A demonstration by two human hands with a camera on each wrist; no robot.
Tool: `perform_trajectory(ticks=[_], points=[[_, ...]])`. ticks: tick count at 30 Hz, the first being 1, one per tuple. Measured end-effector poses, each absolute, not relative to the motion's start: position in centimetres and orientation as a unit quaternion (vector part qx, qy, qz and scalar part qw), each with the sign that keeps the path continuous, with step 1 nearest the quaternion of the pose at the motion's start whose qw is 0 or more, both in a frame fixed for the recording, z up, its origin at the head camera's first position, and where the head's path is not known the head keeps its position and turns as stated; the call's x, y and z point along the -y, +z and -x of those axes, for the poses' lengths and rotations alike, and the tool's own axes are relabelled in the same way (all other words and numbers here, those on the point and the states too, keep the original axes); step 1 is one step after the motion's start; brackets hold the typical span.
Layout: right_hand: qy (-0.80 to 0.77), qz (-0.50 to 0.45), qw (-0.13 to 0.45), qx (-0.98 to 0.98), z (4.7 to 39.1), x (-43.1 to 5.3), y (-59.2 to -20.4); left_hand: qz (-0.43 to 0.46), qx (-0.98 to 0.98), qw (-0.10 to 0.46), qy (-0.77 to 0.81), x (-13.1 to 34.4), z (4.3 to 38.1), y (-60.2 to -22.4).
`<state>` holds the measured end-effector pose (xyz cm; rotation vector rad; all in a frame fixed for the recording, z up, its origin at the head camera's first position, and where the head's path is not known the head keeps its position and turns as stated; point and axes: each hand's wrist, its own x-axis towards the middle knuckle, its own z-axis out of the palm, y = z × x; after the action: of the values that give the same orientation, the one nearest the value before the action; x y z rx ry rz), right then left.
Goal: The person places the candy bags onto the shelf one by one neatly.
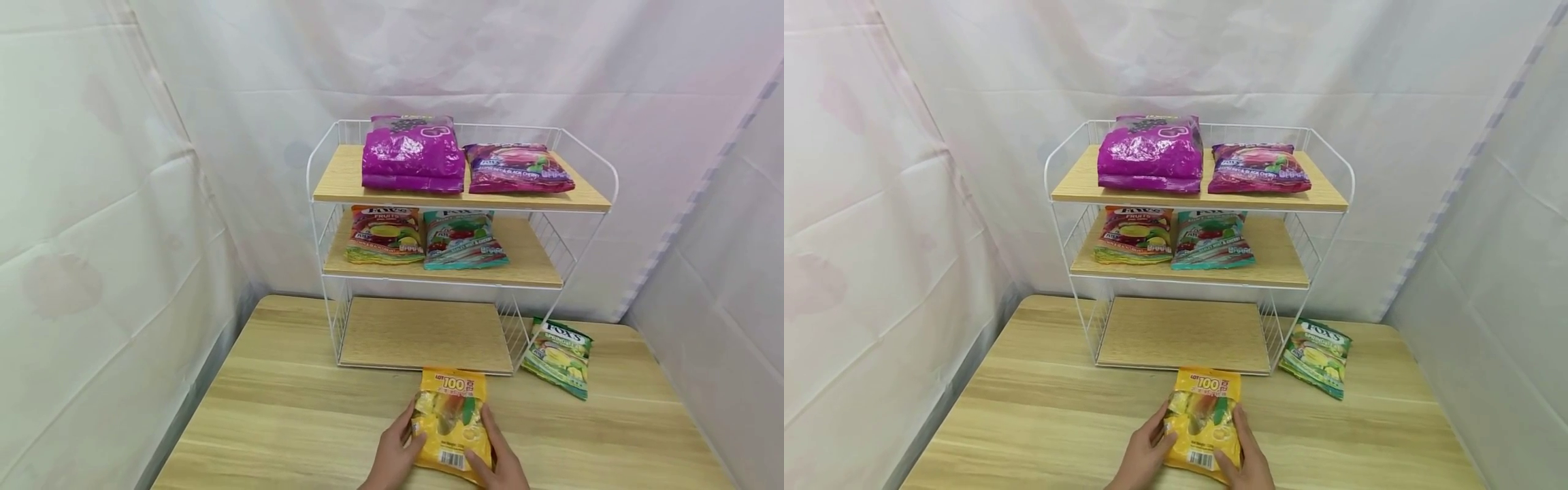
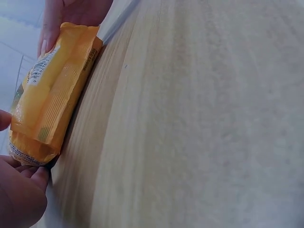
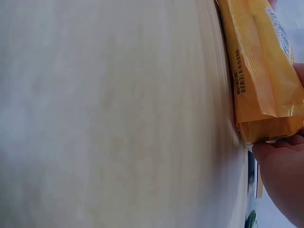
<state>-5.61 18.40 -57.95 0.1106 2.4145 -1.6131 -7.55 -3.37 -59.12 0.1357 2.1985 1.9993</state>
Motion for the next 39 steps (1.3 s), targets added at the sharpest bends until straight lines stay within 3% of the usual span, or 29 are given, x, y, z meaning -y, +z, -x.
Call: perform_trajectory(ticks=[8,18,39], points=[[-0.524,-0.024,0.128,-0.842,5.8,-17.4,-57.7,-0.012,-0.712,0.073,0.698,4.4,7.1,-59.4],[-0.624,-0.136,0.150,-0.754,5.1,-17.3,-57.6,-0.010,-0.692,0.069,0.719,3.8,6.9,-59.4],[-0.652,-0.083,0.182,-0.731,5.1,-16.2,-57.4,0.014,-0.696,0.089,0.712,2.9,6.4,-59.2]])
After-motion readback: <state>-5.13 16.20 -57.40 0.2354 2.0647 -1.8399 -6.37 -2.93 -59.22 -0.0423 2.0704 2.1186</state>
